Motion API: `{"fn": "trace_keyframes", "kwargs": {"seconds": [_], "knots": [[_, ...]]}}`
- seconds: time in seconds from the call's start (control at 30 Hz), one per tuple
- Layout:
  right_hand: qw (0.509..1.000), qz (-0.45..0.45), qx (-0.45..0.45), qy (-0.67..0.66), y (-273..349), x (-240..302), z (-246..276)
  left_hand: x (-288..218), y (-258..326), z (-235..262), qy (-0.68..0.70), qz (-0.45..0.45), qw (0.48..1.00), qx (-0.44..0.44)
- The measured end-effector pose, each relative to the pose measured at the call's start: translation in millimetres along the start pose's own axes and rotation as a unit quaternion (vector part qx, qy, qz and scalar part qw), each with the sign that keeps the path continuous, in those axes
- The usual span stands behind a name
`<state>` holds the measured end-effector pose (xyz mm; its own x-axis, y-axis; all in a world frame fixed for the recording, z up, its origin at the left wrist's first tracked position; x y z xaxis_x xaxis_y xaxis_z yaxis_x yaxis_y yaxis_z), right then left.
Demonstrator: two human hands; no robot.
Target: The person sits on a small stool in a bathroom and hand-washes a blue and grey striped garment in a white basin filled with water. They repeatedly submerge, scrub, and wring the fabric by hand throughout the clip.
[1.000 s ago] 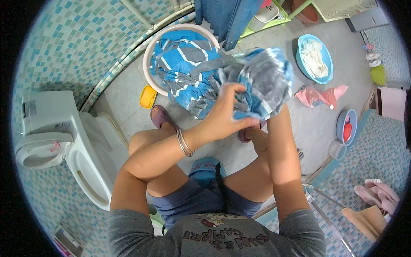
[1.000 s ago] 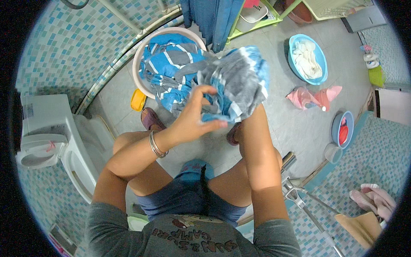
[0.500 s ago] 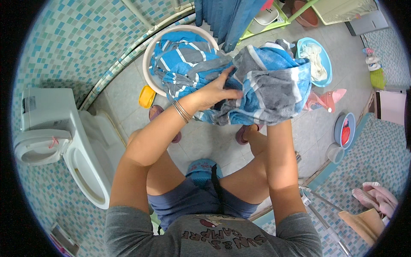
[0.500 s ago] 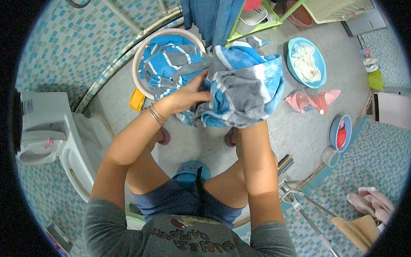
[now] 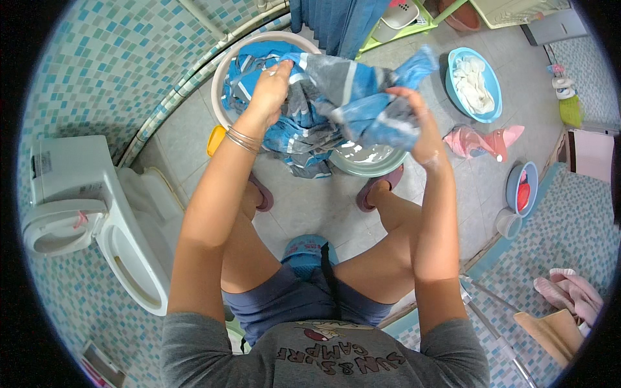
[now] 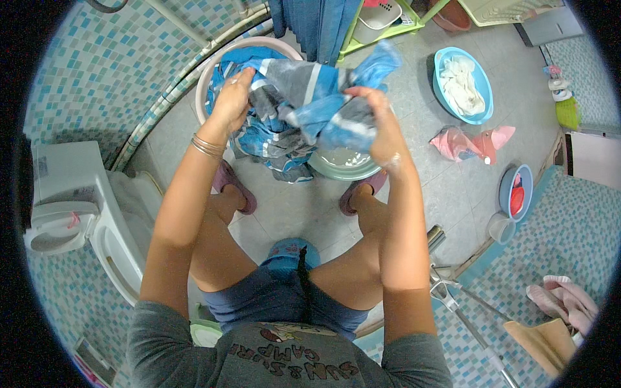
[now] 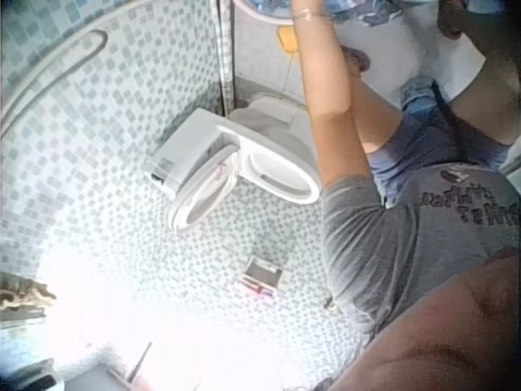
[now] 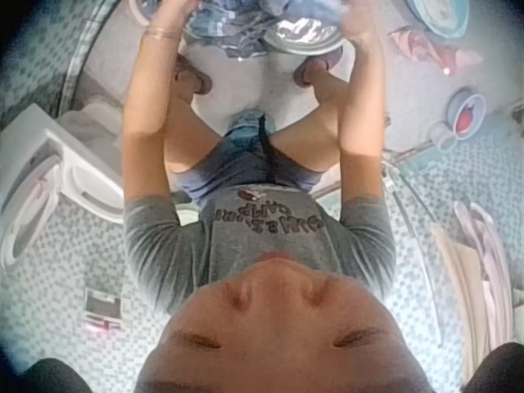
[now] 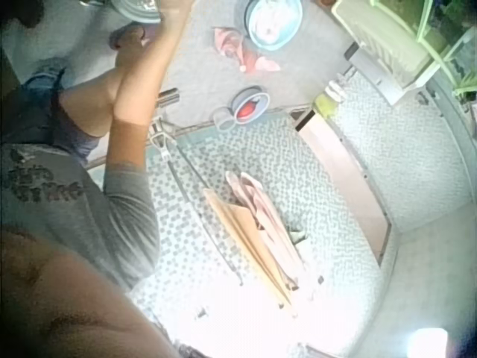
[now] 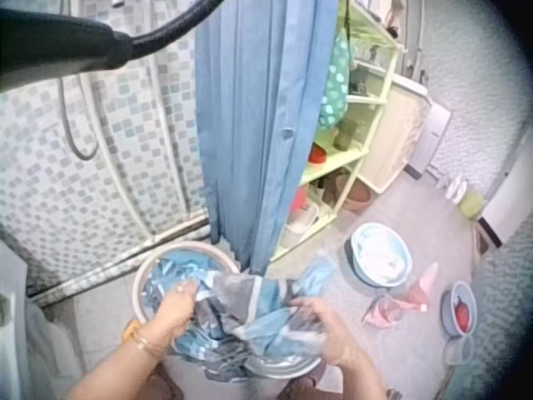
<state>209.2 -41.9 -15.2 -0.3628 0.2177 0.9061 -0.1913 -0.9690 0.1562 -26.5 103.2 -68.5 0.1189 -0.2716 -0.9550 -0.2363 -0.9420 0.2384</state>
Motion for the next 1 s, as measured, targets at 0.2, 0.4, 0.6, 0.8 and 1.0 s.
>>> {"fn": "trace_keyframes", "kwargs": {"seconds": [0.2,0.4,0.6,0.8,1.0], "knots": [[0.967,-0.178,0.175,-0.057,4,-18,-21,-24,17,-20,0.178,0.048,0.982,0.049],[0.92,-0.385,0.062,0.032,-14,-12,-29,-39,30,-23,0.229,-0.017,0.971,0.07],[0.919,-0.294,-0.239,0.109,-41,-52,-46,-50,49,-31,0.257,-0.023,0.96,0.106],[0.858,-0.384,0.053,-0.337,-37,-22,-63,-47,59,-26,0.267,-0.026,0.958,0.104],[0.785,-0.438,-0.039,-0.436,-38,-17,-65,-44,43,-16,0.262,-0.011,0.965,0.018]]}}
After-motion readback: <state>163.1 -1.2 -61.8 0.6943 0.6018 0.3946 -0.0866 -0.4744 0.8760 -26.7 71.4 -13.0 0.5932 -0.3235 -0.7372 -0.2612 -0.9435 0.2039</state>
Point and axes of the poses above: each hand's wrist, its own y-axis away from the middle knuckle, its own z-axis out of the back of the hand, x = y × z, the point moved 1 cm from there along -y, towards the middle knuckle, and after that the axes turned 12 degrees about -z, right-handed, at the moved point
